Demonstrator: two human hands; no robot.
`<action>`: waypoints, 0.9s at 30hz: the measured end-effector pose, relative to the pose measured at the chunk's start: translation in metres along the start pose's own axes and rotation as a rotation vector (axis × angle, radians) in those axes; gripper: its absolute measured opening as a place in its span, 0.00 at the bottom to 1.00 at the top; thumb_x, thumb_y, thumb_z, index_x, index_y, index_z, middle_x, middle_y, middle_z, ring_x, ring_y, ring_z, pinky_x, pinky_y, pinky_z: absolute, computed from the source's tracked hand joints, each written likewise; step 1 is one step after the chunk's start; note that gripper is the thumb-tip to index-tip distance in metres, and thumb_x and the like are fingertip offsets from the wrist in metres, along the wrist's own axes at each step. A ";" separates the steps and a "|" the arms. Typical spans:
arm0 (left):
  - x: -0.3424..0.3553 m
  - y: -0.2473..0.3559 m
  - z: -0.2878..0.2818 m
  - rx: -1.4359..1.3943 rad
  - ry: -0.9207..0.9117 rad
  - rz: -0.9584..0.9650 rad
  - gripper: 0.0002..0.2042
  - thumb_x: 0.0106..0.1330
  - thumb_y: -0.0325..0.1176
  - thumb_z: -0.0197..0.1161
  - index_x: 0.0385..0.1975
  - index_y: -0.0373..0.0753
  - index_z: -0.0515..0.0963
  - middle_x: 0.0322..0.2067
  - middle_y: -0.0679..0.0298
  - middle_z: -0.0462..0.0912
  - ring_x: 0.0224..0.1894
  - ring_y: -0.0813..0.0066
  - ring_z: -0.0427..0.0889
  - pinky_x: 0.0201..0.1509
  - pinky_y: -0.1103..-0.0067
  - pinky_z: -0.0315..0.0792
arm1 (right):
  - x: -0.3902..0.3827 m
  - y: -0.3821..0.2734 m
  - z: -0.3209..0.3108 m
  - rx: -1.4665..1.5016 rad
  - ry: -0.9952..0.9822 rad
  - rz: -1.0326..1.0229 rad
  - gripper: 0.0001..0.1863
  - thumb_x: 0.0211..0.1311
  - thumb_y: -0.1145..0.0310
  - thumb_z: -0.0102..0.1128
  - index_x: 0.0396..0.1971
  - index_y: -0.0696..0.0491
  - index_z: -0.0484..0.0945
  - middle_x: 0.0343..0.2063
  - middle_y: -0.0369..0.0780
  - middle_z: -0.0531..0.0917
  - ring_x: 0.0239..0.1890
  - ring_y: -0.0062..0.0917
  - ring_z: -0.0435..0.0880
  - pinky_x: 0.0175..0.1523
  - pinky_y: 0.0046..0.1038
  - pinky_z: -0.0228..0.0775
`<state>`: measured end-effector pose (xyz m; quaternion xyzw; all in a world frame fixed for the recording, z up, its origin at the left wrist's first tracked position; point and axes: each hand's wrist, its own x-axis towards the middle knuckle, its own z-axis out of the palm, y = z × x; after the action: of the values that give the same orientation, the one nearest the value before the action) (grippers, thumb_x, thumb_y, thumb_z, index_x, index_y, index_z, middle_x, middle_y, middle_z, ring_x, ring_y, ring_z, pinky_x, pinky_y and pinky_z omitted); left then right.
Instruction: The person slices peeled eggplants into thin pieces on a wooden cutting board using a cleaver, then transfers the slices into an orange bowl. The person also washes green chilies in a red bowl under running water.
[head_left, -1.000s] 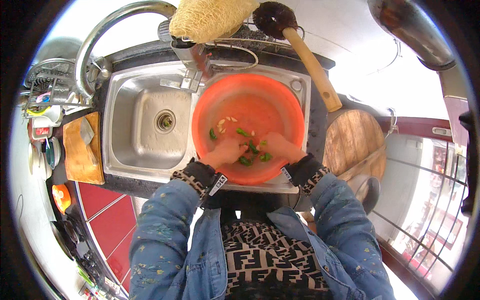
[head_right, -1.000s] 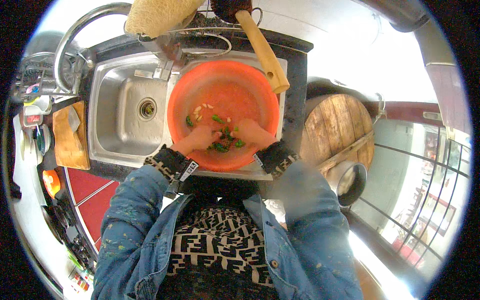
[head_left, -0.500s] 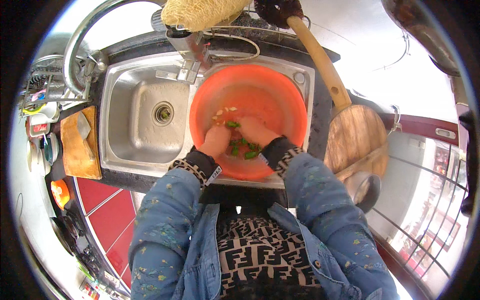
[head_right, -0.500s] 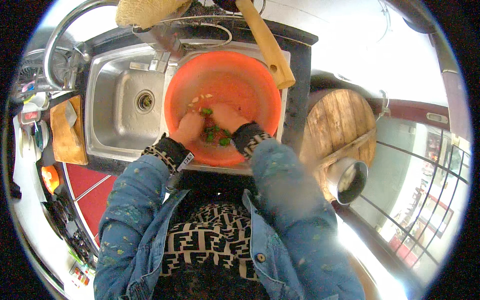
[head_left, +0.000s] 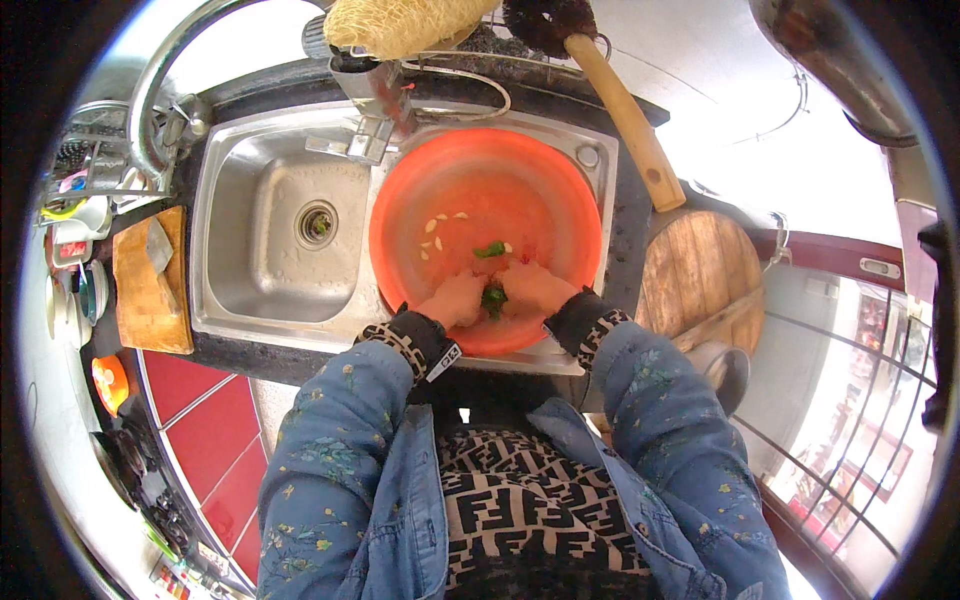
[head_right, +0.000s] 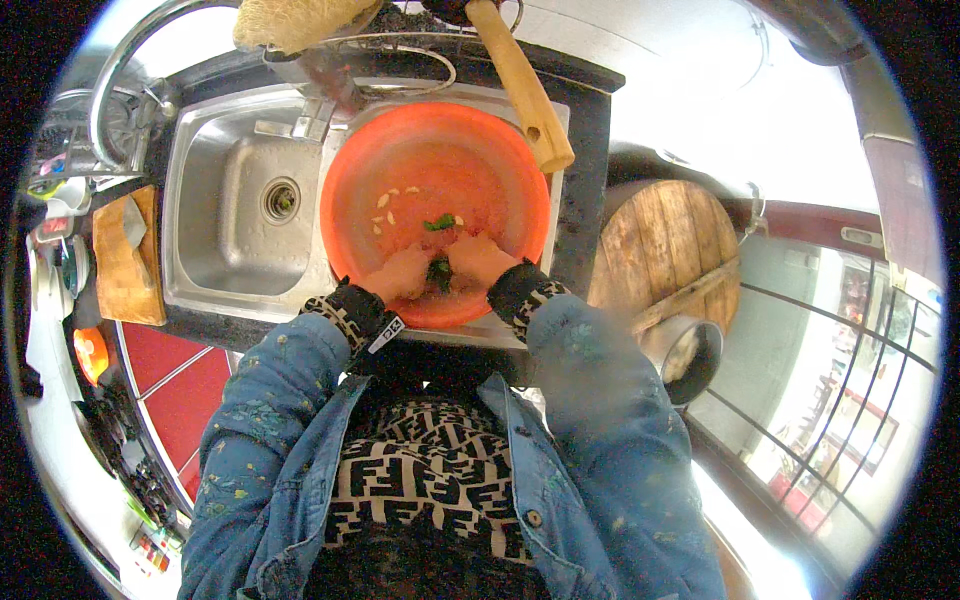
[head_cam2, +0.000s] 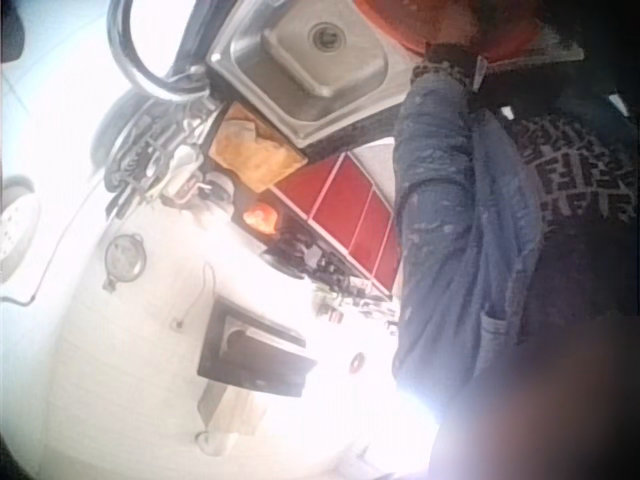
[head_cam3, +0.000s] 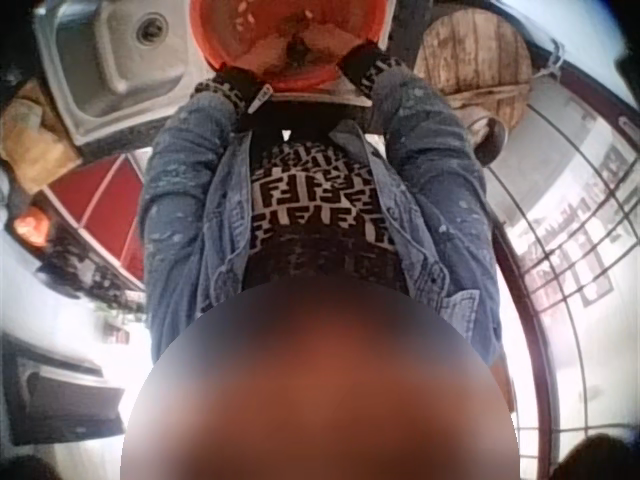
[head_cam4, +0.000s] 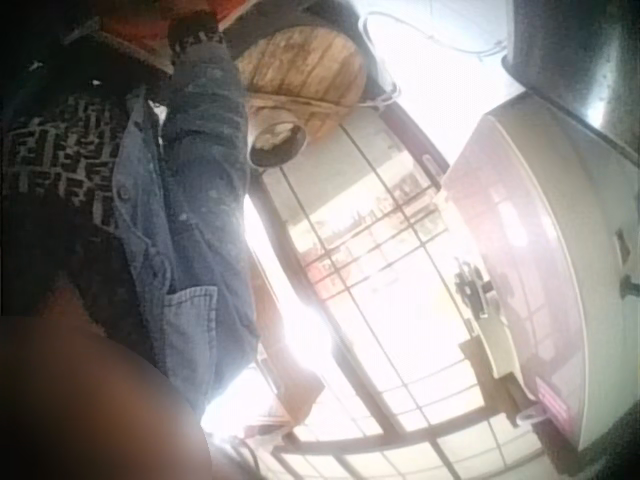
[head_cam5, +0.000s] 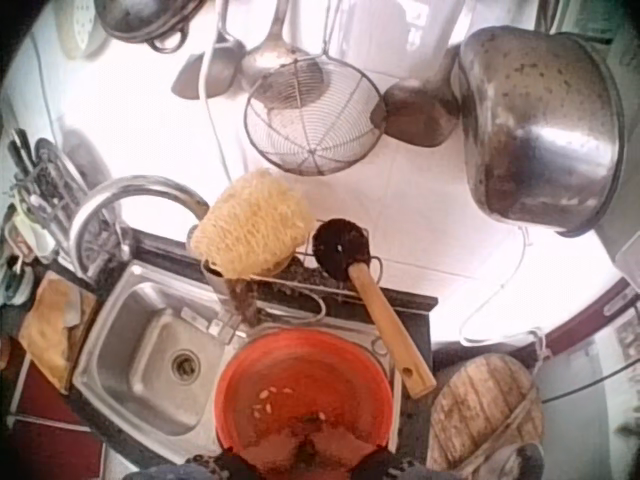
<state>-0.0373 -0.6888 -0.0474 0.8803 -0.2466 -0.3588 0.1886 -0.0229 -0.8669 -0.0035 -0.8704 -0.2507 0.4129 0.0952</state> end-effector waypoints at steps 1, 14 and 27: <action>0.005 0.000 -0.005 -0.078 -0.111 0.005 0.24 0.50 0.33 0.65 0.49 0.40 0.74 0.44 0.48 0.78 0.47 0.47 0.78 0.50 0.62 0.73 | 0.003 0.000 0.003 -0.001 -0.016 0.012 0.19 0.42 0.58 0.69 0.32 0.57 0.82 0.31 0.50 0.82 0.36 0.43 0.84 0.41 0.42 0.76; -0.001 -0.025 -0.051 -0.090 -0.018 -0.117 0.13 0.49 0.35 0.65 0.35 0.38 0.81 0.36 0.51 0.82 0.42 0.50 0.81 0.46 0.62 0.75 | -0.016 0.025 -0.004 0.123 0.089 -0.073 0.11 0.48 0.64 0.60 0.31 0.54 0.81 0.31 0.48 0.80 0.37 0.43 0.81 0.43 0.41 0.72; 0.050 0.006 -0.045 0.041 0.293 0.019 0.14 0.55 0.31 0.61 0.42 0.39 0.75 0.36 0.49 0.81 0.39 0.48 0.81 0.40 0.59 0.75 | -0.031 0.040 -0.033 0.426 0.393 -0.080 0.14 0.42 0.64 0.66 0.28 0.56 0.79 0.27 0.47 0.81 0.30 0.41 0.80 0.36 0.38 0.72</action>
<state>0.0247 -0.7149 -0.0416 0.9246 -0.2321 -0.2193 0.2079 -0.0001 -0.9159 0.0231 -0.8836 -0.1690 0.2756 0.3387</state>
